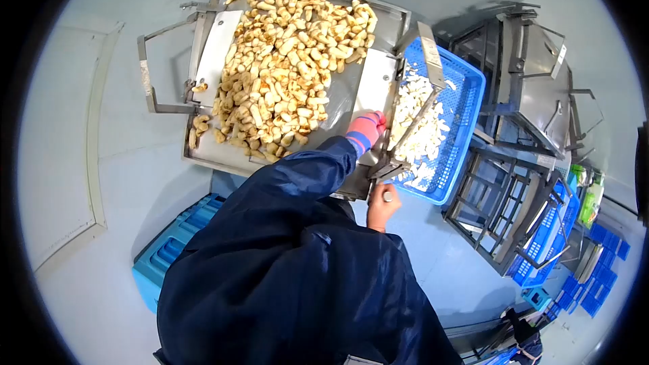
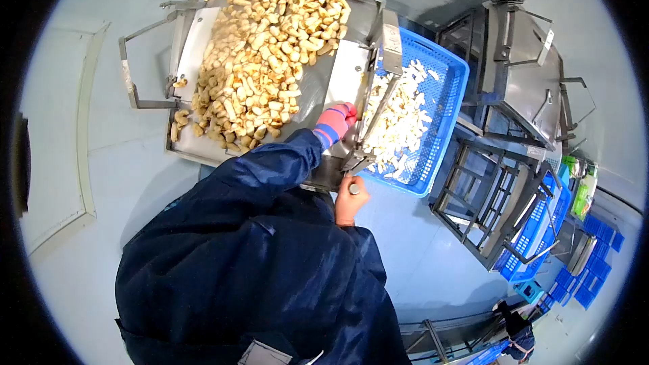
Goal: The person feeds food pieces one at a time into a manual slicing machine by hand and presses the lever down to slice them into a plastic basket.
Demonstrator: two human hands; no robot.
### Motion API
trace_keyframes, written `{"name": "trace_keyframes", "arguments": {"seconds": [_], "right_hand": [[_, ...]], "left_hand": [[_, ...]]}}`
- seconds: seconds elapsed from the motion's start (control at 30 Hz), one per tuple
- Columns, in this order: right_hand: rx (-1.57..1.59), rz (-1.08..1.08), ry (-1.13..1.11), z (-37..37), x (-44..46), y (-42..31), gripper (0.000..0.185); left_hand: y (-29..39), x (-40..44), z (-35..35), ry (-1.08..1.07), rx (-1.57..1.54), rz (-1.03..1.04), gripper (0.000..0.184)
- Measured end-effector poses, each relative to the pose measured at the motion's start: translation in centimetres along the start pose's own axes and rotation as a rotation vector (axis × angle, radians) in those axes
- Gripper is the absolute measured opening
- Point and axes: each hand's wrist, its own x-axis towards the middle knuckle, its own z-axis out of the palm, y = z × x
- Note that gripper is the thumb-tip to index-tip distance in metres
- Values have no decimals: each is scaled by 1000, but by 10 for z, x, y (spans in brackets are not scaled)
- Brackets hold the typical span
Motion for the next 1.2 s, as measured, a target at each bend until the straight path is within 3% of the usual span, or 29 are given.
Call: {"name": "trace_keyframes", "arguments": {"seconds": [0.07,0.17,0.27,0.37,0.5,0.67,0.8,0.9,0.93,1.03,1.07,1.2], "right_hand": [[-16,-8,39,-9,3,-49,26],[17,37,-5,1,-8,17,26],[26,11,-6,0,-4,17,26],[62,97,19,-11,4,-46,28],[-15,16,-23,2,-8,17,30],[-32,-10,-74,2,-8,31,30],[-24,21,-49,-4,-7,-3,29],[-14,55,8,-10,0,-30,25],[-10,51,16,-11,4,-44,25],[-73,9,13,-7,-1,-23,24],[-97,-27,-7,-5,-6,-10,24],[-22,19,-30,1,-9,14,24]], "left_hand": [[1,-3,-2,-72,-74,-14,15],[3,0,-7,-123,2,-13,13],[4,3,-9,-164,-44,-35,13],[-1,4,-3,-178,-122,-22,14],[3,7,-4,-183,55,-6,12],[12,-1,-13,-25,-226,-103,11],[2,3,14,-24,-333,-242,14],[-19,11,30,-26,-306,-205,16],[-21,13,32,-86,-433,-270,17],[-9,9,24,18,-161,-145,14],[3,7,18,-20,-246,-253,16],[12,4,24,187,-17,-165,15]]}}
